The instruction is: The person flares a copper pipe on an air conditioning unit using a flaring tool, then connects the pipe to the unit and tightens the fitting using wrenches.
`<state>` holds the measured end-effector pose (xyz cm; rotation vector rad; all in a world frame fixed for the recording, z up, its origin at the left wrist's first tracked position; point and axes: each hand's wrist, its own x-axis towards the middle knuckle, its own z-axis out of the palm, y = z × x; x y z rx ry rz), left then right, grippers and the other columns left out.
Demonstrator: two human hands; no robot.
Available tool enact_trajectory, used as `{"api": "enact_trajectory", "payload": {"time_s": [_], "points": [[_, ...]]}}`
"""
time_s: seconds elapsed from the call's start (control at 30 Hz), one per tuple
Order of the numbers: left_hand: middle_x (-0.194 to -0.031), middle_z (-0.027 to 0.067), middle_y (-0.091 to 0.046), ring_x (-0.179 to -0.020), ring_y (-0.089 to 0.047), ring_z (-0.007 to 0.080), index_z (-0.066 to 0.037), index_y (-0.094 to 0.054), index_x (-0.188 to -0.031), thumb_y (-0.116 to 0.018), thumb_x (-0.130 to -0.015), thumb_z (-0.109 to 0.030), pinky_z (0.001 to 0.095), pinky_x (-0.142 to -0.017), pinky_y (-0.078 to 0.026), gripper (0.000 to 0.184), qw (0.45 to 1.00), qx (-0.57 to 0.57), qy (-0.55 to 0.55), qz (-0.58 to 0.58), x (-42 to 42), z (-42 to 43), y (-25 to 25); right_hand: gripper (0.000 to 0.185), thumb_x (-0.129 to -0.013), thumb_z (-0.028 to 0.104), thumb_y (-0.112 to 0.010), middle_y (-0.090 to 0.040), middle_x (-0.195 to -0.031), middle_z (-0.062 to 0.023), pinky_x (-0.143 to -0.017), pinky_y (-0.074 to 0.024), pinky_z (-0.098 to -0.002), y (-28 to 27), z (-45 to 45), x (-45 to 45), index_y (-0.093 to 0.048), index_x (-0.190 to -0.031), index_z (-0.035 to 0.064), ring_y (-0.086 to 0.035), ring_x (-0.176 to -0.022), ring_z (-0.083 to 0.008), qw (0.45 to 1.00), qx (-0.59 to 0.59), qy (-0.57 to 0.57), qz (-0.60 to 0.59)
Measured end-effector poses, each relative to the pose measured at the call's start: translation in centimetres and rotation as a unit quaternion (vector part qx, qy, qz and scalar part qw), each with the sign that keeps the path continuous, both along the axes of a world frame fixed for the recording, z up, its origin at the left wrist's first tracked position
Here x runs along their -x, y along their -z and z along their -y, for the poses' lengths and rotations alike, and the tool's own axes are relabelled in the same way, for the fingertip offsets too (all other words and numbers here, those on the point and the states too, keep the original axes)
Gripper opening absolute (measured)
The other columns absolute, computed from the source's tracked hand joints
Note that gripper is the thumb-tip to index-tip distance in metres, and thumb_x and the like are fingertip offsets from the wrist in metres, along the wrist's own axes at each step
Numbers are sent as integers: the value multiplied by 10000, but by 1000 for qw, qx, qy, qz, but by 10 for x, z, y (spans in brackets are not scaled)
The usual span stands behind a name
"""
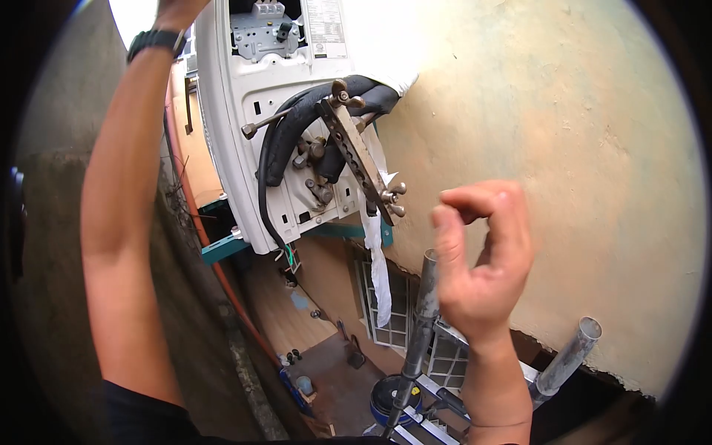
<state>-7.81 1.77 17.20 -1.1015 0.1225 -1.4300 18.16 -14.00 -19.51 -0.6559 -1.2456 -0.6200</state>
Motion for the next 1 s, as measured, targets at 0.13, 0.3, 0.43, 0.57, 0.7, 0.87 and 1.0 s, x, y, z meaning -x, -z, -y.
{"api": "enact_trajectory", "payload": {"time_s": [0.13, 0.3, 0.43, 0.57, 0.7, 0.87, 1.0], "points": [[-1191, 145, -718, -1106, -677, 208, -21, -675, -1266, -630, -998, -93, 328, -989, -523, 281, 977, 127, 145, 94, 38, 31, 129, 340, -903, 97, -748, -586, -1063, -110, -775, -509, -290, 15, -11, 48, -612, -1199, -1, -606, -842, -167, 988, 33, -147, 19], [-1106, 116, -575, -971, -624, 225, -28, -604, -1186, -649, -951, 12, 343, -789, -545, 243, 866, 359, 347, -39, 3, 81, 400, 818, -965, 444, -701, -588, -1236, -176, -802, -581, -367, 72, -22, 93, -298, -1542, 28, -674, -963, -206, 767, 252, -579, -112], [-1205, 161, -475, -924, -646, 190, 11, -564, -1294, -674, -939, 41, 270, -784, -568, 373, 661, 587, 466, -34, -30, 85, 524, 530, -1017, 231, -658, -667, -1119, -166, -613, -570, -279, 144, -32, 70, -376, -1430, 52, -708, -776, -194, 628, 450, -599, -212], [-998, 52, -602, -826, -597, 95, 25, -575, -1242, -614, -1036, -122, 244, -730, -507, 255, 282, 807, 514, -66, -29, 57, 571, 444, -998, 91, -673, -634, -1100, -127, -606, -539, -239, 179, -43, 60, -361, -1312, 50, -692, -868, -145, 784, 428, -410, -187], [-898, -7, -614, -761, -542, 57, -18, -609, -1157, -625, -1052, -224, 206, -672, -436, 232, 215, 775, 594, -9, -46, 50, 570, 458, -1000, 105, -676, -630, -1136, -124, -690, -567, -275, 193, -45, 57, -367, -1333, 42, -672, -902, -144, 780, 443, -410, -168], [-974, 29, -650, -817, -561, 92, 10, -611, -1147, -615, -1057, -239, 256, -744, -481, 265, 267, 782, 562, -45, -45, 41, 575, 438, -1088, 369, -515, -640, -1177, -105, -799, -562, -345, 203, -29, 50, -465, -1387, 52, -652, -987, -156, 748, 422, -452, -239], [-1018, 40, -667, -838, -573, 95, 11, -611, -1138, -622, -1052, -224, 258, -758, -486, 250, 287, 789, 542, -49, -47, 43, 571, 491, -1089, 460, -455, -638, -1225, -99, -841, -548, -374, 198, -26, 48, -508, -1389, 75, -618, -1085, -184, 677, 404, -528, -316]]}}
